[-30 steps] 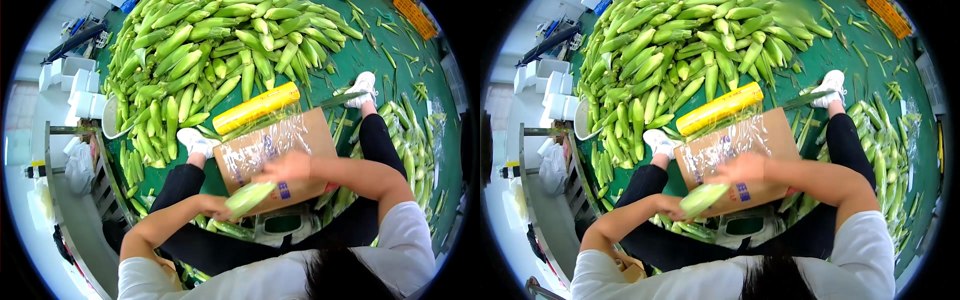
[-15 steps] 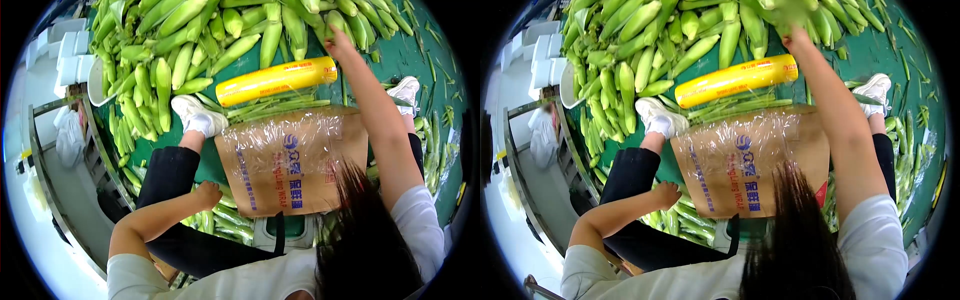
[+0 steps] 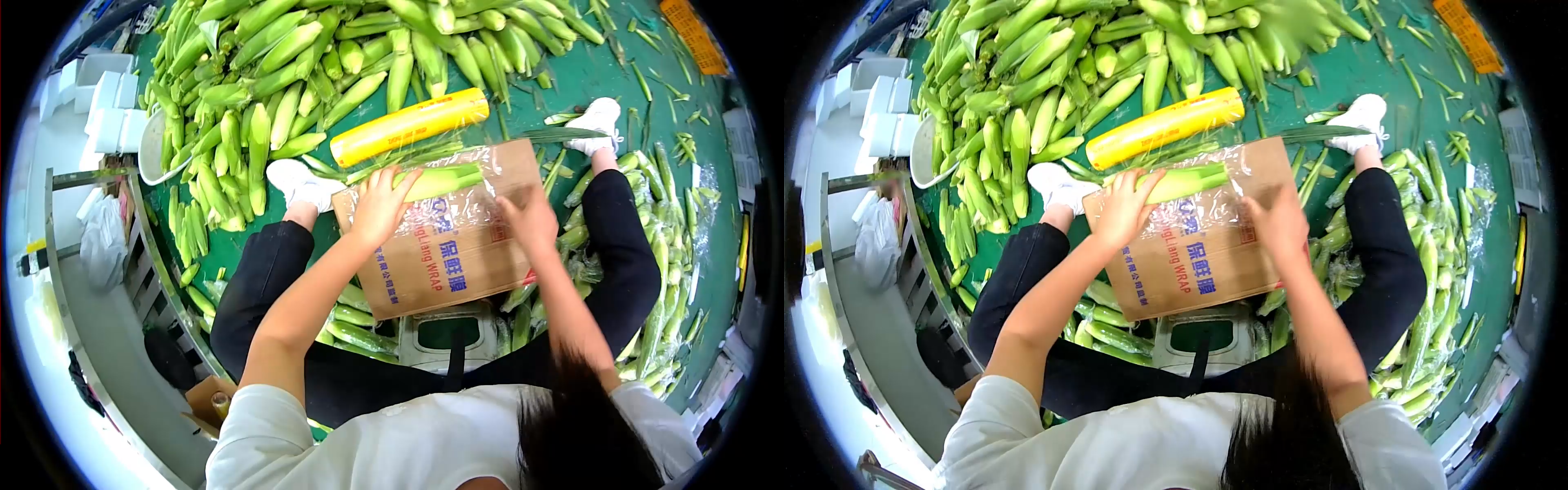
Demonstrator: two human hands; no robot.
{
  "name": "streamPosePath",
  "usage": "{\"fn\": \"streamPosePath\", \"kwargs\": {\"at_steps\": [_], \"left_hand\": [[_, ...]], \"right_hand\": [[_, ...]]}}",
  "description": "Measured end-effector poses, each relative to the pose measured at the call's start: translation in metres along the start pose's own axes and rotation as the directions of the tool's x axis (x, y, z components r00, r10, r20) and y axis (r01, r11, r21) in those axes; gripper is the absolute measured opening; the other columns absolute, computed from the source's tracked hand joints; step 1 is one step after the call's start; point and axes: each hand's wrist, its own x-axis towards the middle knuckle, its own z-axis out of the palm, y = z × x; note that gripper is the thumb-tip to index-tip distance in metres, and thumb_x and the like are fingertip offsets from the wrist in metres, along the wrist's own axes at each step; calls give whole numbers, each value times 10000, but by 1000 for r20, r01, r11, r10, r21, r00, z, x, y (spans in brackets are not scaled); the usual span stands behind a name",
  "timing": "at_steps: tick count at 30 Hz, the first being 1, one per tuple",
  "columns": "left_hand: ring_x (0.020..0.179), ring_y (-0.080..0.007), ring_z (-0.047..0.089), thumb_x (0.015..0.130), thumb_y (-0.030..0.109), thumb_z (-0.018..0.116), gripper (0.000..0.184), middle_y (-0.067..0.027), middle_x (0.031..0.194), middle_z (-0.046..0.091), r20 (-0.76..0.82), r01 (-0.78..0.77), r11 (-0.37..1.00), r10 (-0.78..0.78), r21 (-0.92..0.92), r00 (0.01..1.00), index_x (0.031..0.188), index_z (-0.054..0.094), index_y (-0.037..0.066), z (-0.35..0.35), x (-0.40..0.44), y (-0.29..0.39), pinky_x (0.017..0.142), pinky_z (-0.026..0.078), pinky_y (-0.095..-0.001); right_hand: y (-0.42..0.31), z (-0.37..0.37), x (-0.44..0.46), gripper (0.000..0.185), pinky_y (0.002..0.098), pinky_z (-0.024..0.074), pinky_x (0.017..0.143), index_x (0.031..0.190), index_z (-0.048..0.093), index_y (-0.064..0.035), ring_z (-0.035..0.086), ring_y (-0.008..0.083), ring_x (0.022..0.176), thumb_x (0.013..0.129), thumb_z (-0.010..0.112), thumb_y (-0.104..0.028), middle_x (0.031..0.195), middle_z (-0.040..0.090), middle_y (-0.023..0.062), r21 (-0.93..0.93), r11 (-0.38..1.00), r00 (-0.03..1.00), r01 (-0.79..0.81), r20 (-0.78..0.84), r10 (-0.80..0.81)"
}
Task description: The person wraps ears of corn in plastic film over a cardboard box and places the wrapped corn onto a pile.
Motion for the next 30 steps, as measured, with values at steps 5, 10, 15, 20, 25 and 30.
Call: {"fn": "streamPosePath", "kwargs": {"at_steps": [5, 10, 15, 20, 25, 30], "left_hand": [[1274, -344, 483, 810, 105, 769, 740, -143, 1373, 509, -21, 17, 999, -17, 32, 1000, 1477, 485, 253, -2, -12, 10, 1047, 392, -498], [1297, -378, 465, 797, 63, 737, 736, -149, 1400, 491, -22, 11, 995, -13, -96, 1000, 1467, 500, 252, 13, -15, 17, 1104, 363, -503], [1281, -390, 453, 796, 123, 760, 672, -166, 1380, 479, -199, -54, 984, 20, -167, 980, 1415, 507, 190, 8, -47, 6, 1104, 348, -501], [1168, -315, 509, 837, 203, 758, 278, -81, 1206, 569, -158, -48, 997, 37, -61, 987, 1055, 611, 111, 28, -113, -16, 1046, 375, -476], [921, -316, 619, 887, 134, 703, 136, -108, 953, 603, -128, -191, 953, 165, -233, 978, 902, 585, 68, -1, -110, -21, 792, 518, -425], [830, -347, 654, 923, 156, 690, 143, -143, 890, 636, 82, -17, 869, 66, -494, 994, 975, 603, 55, 5, -82, -18, 695, 526, -423]], "right_hand": [[51, 65, -13, 228, 412, 536, 822, 970, 678, -58, 704, 269, 926, 978, 649, -285, 941, 721, 83, 792, 549, 961, -268, 181, 209], [-25, 58, -15, 120, 385, 437, 985, 922, 614, -46, 596, 272, 1133, 921, 690, -140, 1278, 619, 95, 614, 639, 886, 463, -300, -354], [-38, 86, 22, 481, 442, 443, 964, 1229, 586, -99, 577, 325, 1123, 821, 781, -261, 1311, 594, 118, 148, 556, 572, 818, -105, -813], [-43, 69, 26, 718, 422, 449, 964, 1468, 512, -284, 575, 286, 1132, 802, 768, -362, 1305, 600, 52, -8, 454, 452, 891, 111, -885], [-33, 57, 16, 664, 418, 446, 977, 1441, 547, -342, 564, 281, 1174, 816, 772, -335, 1309, 599, 42, 7, 446, 427, 895, 275, -861], [-26, 23, -26, 496, 480, 400, 1059, 1374, 614, -306, 525, 304, 1255, 892, 713, -363, 1325, 576, 115, 142, 585, 431, 799, 542, -721]]}}
